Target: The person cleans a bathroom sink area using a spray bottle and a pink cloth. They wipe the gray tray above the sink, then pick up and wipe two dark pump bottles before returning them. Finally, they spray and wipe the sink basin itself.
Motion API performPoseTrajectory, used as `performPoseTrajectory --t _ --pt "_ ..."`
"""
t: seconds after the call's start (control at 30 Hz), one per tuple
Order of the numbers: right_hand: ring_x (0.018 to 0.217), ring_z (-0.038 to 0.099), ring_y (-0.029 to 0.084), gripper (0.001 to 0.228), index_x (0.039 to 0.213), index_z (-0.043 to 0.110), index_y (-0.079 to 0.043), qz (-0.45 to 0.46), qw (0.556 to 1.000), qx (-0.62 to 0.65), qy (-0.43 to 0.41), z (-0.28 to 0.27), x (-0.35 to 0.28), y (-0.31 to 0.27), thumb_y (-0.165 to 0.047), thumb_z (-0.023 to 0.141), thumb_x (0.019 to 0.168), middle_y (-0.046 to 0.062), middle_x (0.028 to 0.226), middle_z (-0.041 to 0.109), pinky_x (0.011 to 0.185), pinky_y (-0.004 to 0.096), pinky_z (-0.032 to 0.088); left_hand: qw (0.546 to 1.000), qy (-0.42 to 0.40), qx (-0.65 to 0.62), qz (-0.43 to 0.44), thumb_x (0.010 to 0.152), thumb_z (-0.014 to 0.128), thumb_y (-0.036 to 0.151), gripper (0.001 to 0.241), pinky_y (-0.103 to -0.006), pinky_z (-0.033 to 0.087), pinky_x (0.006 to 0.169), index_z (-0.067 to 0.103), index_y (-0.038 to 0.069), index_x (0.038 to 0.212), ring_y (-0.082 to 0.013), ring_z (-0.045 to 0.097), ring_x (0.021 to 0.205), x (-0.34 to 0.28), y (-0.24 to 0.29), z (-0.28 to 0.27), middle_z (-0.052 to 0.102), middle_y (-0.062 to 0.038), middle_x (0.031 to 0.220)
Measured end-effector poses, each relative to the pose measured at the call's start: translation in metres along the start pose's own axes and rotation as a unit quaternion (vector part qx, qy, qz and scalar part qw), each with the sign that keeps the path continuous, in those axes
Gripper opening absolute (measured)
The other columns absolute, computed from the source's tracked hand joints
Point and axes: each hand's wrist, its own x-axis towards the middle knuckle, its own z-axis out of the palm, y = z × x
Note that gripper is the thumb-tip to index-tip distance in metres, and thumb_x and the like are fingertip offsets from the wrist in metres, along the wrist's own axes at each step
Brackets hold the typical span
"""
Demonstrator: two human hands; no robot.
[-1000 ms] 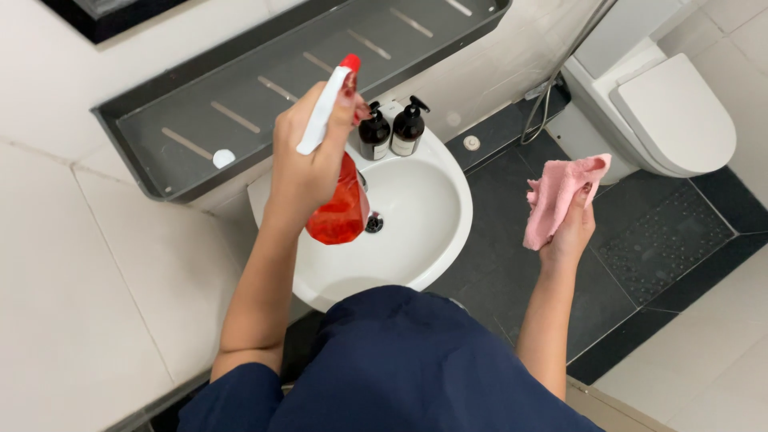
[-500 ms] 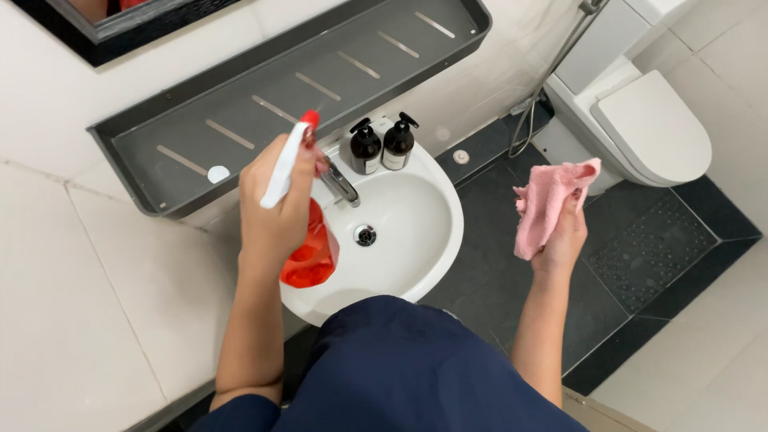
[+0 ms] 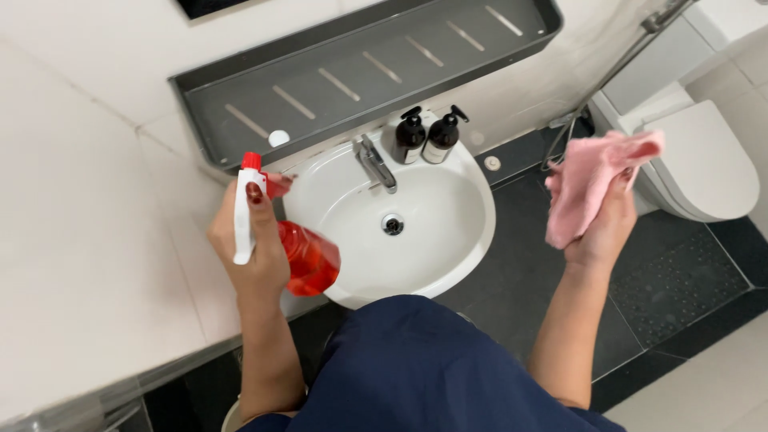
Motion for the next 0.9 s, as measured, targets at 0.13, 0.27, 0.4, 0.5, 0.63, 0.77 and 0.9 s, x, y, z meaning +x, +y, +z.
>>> performPoseTrajectory --t 0.13,0.27,0.4,0.5,0.63,0.77,0.9 --pt "0.1 0.075 0.034 0.059 0.151 0.048 0.008 -0.075 0.993 -0.026 -0.087 0.034 0.015 -0.013 -0.043 0.051 0.121 0.025 0.126 0.069 0.08 0.042 0.065 0.997 0.04 0.01 0.066 0.121 0.047 0.039 0.054 -0.0362 0.056 0.096 0.064 -0.011 0.111 -0.024 0.071 0.104 -0.012 -0.011 -0.007 0.071 -0.016 0.105" --pt "0.094 0.075 0.031 0.058 0.147 0.053 0.004 -0.131 0.977 -0.05 -0.163 0.076 0.038 -0.021 -0.047 0.05 0.121 0.023 0.118 0.071 0.077 0.039 0.064 0.99 0.055 0.127 0.019 0.115 0.044 0.039 0.053 -0.0346 0.053 0.083 0.067 -0.006 0.096 -0.0213 0.07 0.086 -0.026 -0.022 -0.019 0.073 -0.012 0.09" --pt "0.1 0.071 0.027 0.044 0.137 0.059 0.001 -0.252 0.934 -0.176 -0.182 0.117 0.071 -0.011 -0.039 0.051 0.12 0.017 0.119 0.069 0.084 0.037 0.061 0.997 0.064 0.035 -0.039 0.111 0.048 0.043 0.052 -0.0347 0.059 0.085 0.065 -0.006 0.102 -0.0239 0.073 0.088 -0.04 -0.031 -0.02 0.07 -0.015 0.094" --pt "0.096 0.063 0.024 0.029 0.127 0.062 0.002 -0.318 0.886 -0.276 -0.196 0.153 0.096 0.015 -0.026 0.06 0.122 0.015 0.112 0.067 0.084 0.033 0.051 0.997 0.082 0.004 0.003 0.113 0.048 0.045 0.054 -0.0363 0.057 0.096 0.062 -0.006 0.115 -0.0263 0.072 0.102 -0.046 -0.036 -0.02 0.069 -0.017 0.108" --pt "0.117 0.053 0.037 0.03 0.122 0.059 0.004 -0.486 0.71 -0.457 -0.227 0.225 0.081 0.015 -0.011 0.077 0.104 0.022 0.124 0.06 0.1 0.045 0.045 0.992 0.092 0.049 0.064 0.112 0.046 0.05 0.058 -0.036 0.056 0.102 0.059 -0.005 0.127 -0.0265 0.07 0.117 -0.049 -0.036 -0.022 0.07 -0.018 0.12" --pt "0.116 0.049 0.039 0.045 0.127 0.065 0.001 -0.494 0.714 -0.417 -0.267 0.27 0.06 0.019 -0.004 0.078 0.085 0.021 0.122 0.059 0.098 0.049 0.039 0.994 0.092 -0.027 0.051 0.113 0.049 0.051 0.06 -0.0406 0.055 0.108 0.058 -0.007 0.128 -0.0296 0.07 0.119 -0.045 -0.038 -0.024 0.068 -0.019 0.122" --pt "0.117 0.056 0.032 0.034 0.118 0.074 -0.009 -0.416 0.668 -0.359 -0.503 0.308 0.06 0.03 -0.006 0.085 0.086 0.006 0.123 0.068 0.102 0.044 0.046 0.996 0.059 -0.056 0.032 0.112 0.051 0.05 0.06 -0.0432 0.056 0.108 0.058 -0.008 0.127 -0.0317 0.069 0.121 -0.05 -0.042 -0.024 0.067 -0.019 0.122"
